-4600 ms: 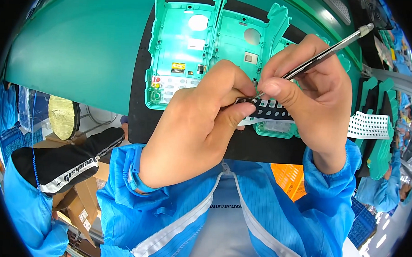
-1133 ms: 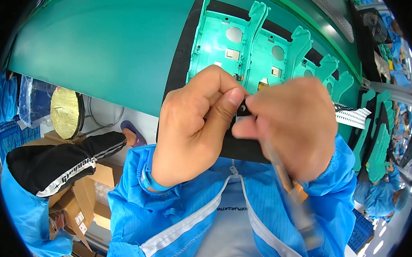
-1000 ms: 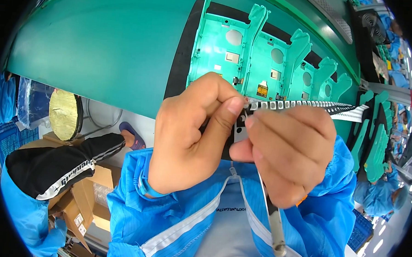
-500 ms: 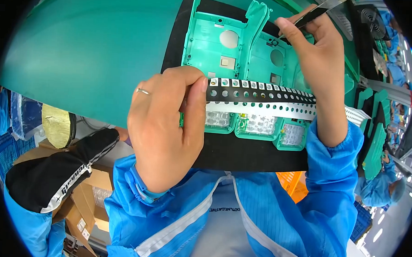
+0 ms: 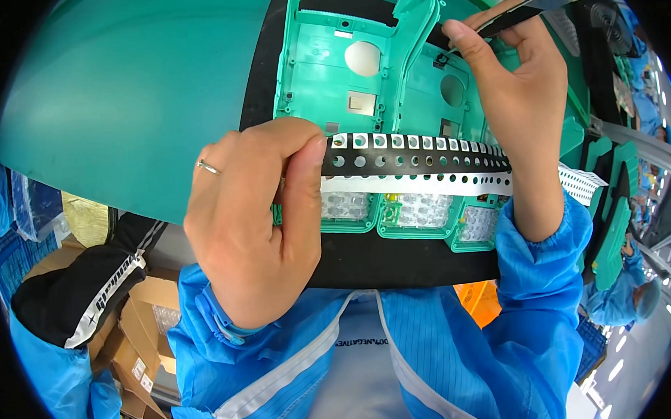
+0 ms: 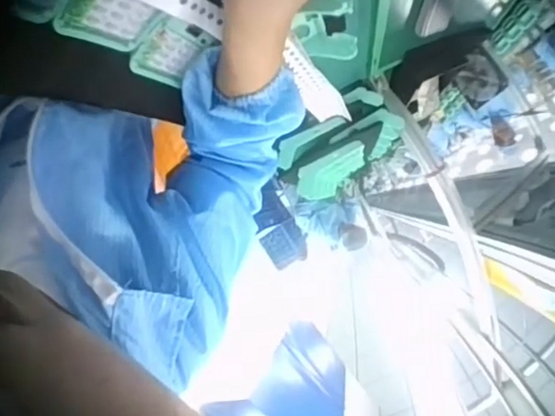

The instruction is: The person places small electronic components into green plastic device housings by hand, one by one, on an assembly line.

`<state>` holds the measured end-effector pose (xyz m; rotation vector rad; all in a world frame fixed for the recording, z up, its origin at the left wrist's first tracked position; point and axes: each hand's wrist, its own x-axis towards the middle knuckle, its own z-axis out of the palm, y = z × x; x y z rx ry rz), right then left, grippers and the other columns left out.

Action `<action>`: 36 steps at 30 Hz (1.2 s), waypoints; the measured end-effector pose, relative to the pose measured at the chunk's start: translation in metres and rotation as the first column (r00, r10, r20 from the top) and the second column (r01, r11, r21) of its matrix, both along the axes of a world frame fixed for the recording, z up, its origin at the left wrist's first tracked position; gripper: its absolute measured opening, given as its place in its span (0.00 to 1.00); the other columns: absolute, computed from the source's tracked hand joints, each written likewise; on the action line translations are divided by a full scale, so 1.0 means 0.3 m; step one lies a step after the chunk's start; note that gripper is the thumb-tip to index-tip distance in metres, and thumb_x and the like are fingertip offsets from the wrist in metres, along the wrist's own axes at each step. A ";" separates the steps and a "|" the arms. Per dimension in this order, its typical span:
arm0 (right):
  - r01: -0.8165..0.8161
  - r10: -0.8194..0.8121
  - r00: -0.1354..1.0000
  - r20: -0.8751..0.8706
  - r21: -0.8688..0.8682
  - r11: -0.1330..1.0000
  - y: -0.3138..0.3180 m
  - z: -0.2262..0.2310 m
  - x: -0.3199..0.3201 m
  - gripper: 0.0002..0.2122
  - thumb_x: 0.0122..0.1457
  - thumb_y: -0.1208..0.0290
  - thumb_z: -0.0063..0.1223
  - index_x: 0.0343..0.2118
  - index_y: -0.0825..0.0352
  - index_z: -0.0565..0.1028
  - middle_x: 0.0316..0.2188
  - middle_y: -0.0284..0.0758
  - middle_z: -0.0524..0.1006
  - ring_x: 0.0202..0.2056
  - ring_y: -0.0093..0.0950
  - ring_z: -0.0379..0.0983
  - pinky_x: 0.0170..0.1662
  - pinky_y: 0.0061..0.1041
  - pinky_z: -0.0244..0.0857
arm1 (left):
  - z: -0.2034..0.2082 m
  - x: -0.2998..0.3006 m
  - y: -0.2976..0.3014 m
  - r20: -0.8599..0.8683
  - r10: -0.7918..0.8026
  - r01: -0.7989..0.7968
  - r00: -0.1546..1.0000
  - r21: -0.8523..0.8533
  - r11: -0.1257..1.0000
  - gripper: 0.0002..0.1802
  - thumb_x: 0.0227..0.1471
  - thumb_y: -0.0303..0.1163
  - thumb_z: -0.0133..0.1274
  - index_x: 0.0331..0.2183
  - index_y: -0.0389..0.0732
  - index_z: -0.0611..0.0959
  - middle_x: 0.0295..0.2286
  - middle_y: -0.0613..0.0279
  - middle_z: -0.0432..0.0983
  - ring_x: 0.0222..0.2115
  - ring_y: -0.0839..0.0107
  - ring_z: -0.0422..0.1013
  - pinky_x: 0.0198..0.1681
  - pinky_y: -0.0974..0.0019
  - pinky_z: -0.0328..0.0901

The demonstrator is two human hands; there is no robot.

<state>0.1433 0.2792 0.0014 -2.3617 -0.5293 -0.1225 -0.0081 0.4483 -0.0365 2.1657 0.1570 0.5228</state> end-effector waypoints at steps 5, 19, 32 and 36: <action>0.004 -0.005 1.000 -0.017 -0.024 1.000 0.017 -0.001 0.000 0.08 0.56 0.75 0.66 0.31 0.71 0.75 0.27 0.34 0.77 0.32 0.24 0.73 0.38 0.25 0.66 | 0.002 0.004 0.001 -0.063 0.015 -0.016 0.998 -0.017 1.000 0.01 0.60 0.22 0.54 0.35 0.35 0.80 0.23 0.61 0.78 0.23 0.81 0.69 0.31 0.76 0.63; 0.019 -0.017 0.999 0.028 -0.080 0.997 0.043 -0.021 0.014 0.08 0.54 0.76 0.67 0.30 0.71 0.76 0.26 0.35 0.76 0.30 0.25 0.73 0.37 0.25 0.66 | -0.032 0.018 0.026 0.000 0.003 -0.003 1.000 -0.039 0.999 0.02 0.61 0.22 0.55 0.36 0.34 0.81 0.24 0.63 0.79 0.25 0.82 0.69 0.33 0.77 0.64; -0.025 0.045 0.986 0.163 -0.118 0.993 -0.011 -0.026 -0.001 0.10 0.54 0.76 0.66 0.34 0.72 0.74 0.26 0.35 0.76 0.30 0.23 0.74 0.36 0.23 0.66 | -0.001 -0.008 0.002 -0.019 0.009 -0.009 1.000 -0.013 1.000 0.02 0.61 0.22 0.54 0.36 0.34 0.80 0.22 0.63 0.77 0.24 0.83 0.68 0.30 0.76 0.62; -0.099 0.026 0.963 0.270 0.259 0.961 -0.012 0.079 -0.051 0.08 0.56 0.78 0.64 0.34 0.70 0.74 0.27 0.32 0.76 0.32 0.22 0.73 0.38 0.22 0.66 | -0.007 -0.012 -0.011 0.029 0.025 -0.025 0.999 -0.027 0.999 0.01 0.57 0.20 0.56 0.34 0.35 0.81 0.25 0.60 0.78 0.25 0.72 0.70 0.30 0.70 0.64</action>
